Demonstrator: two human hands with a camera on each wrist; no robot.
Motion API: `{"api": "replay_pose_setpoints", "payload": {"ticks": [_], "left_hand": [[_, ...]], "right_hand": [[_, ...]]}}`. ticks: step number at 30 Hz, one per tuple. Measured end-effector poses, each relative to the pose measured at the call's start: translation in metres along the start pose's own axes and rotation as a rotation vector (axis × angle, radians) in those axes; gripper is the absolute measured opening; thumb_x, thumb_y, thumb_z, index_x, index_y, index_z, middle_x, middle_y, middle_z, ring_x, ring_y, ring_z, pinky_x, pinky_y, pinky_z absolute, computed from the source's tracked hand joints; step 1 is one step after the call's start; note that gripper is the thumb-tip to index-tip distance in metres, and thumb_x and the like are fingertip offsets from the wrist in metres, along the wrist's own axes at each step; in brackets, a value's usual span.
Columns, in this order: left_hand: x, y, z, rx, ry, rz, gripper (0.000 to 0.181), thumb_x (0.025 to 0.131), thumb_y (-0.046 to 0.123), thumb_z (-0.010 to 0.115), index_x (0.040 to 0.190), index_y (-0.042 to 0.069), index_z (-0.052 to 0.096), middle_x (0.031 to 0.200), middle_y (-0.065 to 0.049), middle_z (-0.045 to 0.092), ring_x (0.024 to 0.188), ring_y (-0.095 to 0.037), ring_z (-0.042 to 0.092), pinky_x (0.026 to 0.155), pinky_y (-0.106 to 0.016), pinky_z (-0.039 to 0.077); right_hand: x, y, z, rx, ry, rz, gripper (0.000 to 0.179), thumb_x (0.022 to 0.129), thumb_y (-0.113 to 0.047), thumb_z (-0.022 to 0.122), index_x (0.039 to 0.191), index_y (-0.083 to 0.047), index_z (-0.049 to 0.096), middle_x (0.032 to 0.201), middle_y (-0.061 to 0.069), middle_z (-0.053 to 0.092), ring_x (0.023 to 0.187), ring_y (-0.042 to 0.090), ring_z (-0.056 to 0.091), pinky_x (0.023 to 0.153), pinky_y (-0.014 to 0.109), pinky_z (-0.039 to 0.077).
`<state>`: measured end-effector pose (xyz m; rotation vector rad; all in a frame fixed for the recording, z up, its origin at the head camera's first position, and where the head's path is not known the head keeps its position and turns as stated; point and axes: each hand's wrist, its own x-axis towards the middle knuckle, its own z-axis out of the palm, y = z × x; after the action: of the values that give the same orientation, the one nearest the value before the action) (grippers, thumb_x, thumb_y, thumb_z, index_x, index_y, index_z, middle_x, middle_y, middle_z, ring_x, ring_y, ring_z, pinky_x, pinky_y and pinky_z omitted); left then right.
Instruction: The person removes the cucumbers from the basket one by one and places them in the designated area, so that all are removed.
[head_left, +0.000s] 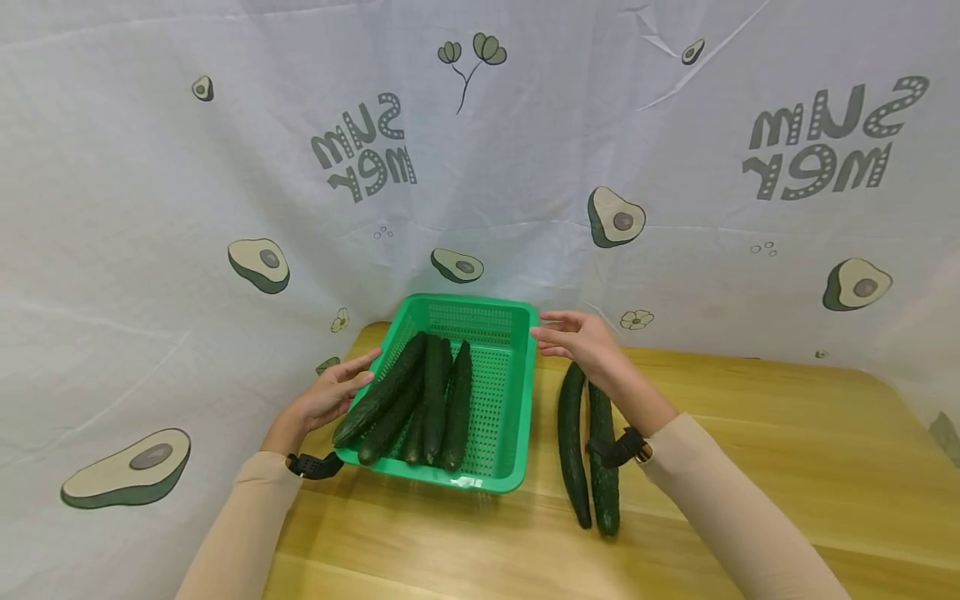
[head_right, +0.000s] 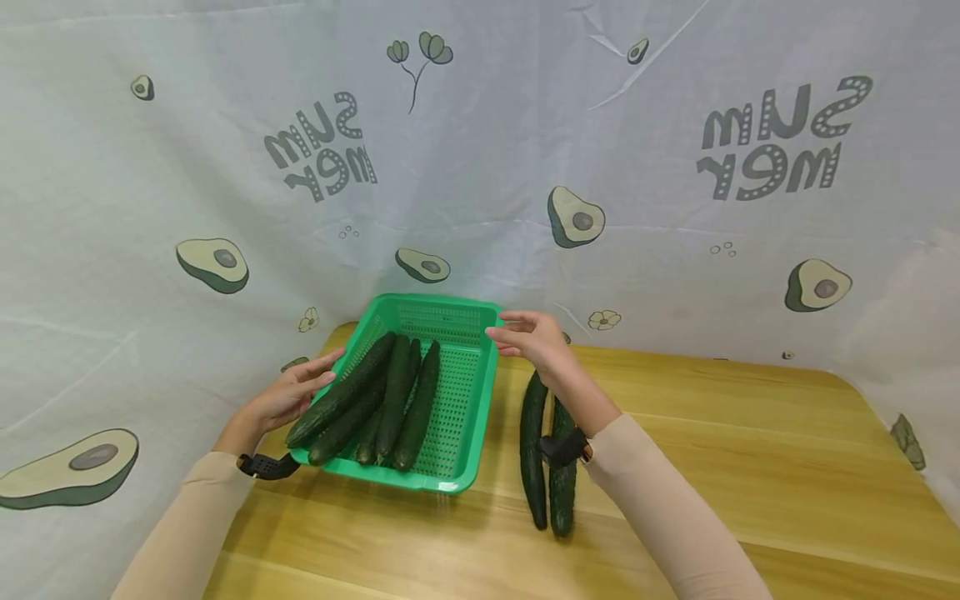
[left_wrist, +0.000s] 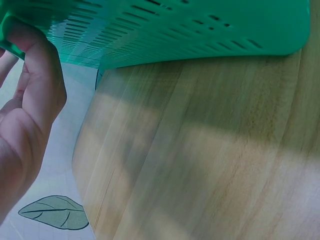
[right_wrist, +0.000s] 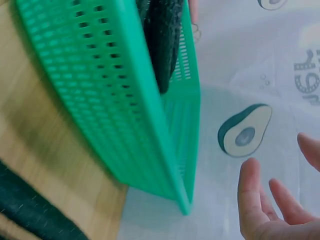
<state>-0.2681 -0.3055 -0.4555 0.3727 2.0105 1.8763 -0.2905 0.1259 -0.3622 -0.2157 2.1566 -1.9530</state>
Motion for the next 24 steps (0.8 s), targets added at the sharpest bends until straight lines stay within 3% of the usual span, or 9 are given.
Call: {"api": "replay_pose_setpoints", "payload": {"ticks": [5,9,13,17,24], "left_hand": [[0.0,-0.002,-0.002,0.002,0.002,-0.001,0.059,0.108,0.017,0.047,0.161,0.016,0.021,0.165,-0.019,0.002,0.042,-0.003,0.028,0.043,-0.02,0.03],[0.0,-0.002,-0.002,-0.001,0.006,-0.005,0.059,0.108,0.018,0.048,0.161,0.017,0.021,0.165,-0.017,0.003,0.042,-0.002,0.029,0.043,-0.02,0.03],[0.001,-0.003,-0.003,0.0,0.0,-0.003,0.059,0.108,0.018,0.047,0.161,0.016,0.02,0.165,-0.018,0.002,0.043,-0.004,0.028,0.044,-0.021,0.03],[0.0,-0.002,-0.002,0.0,0.007,-0.011,0.06,0.108,0.018,0.048,0.161,0.016,0.021,0.165,-0.018,0.002,0.042,-0.004,0.028,0.043,-0.02,0.03],[0.0,-0.001,-0.002,0.001,0.015,-0.004,0.059,0.108,0.018,0.047,0.161,0.015,0.021,0.165,-0.02,0.002,0.043,-0.007,0.025,0.044,-0.021,0.03]], "right_hand": [[0.013,-0.01,0.017,0.079,-0.048,0.04,0.055,0.098,-0.008,0.065,0.146,0.007,0.044,0.135,0.029,0.05,0.086,0.015,0.069,0.093,0.04,0.052],[0.025,-0.014,0.032,0.146,-0.064,0.088,0.053,0.098,-0.006,0.064,0.145,0.007,0.045,0.139,0.03,0.049,0.085,0.017,0.069,0.091,0.041,0.053],[0.037,-0.012,0.048,0.185,-0.069,0.143,0.051,0.098,-0.008,0.066,0.144,0.004,0.048,0.14,0.027,0.051,0.1,0.031,0.068,0.091,0.043,0.054],[0.048,-0.01,0.062,0.222,-0.08,0.189,0.052,0.097,-0.008,0.066,0.145,0.003,0.048,0.141,0.026,0.052,0.12,0.043,0.058,0.095,0.045,0.051],[0.062,0.001,0.085,0.272,-0.081,0.25,0.051,0.097,-0.007,0.067,0.144,0.004,0.049,0.14,0.026,0.053,0.126,0.046,0.051,0.096,0.047,0.05]]}}
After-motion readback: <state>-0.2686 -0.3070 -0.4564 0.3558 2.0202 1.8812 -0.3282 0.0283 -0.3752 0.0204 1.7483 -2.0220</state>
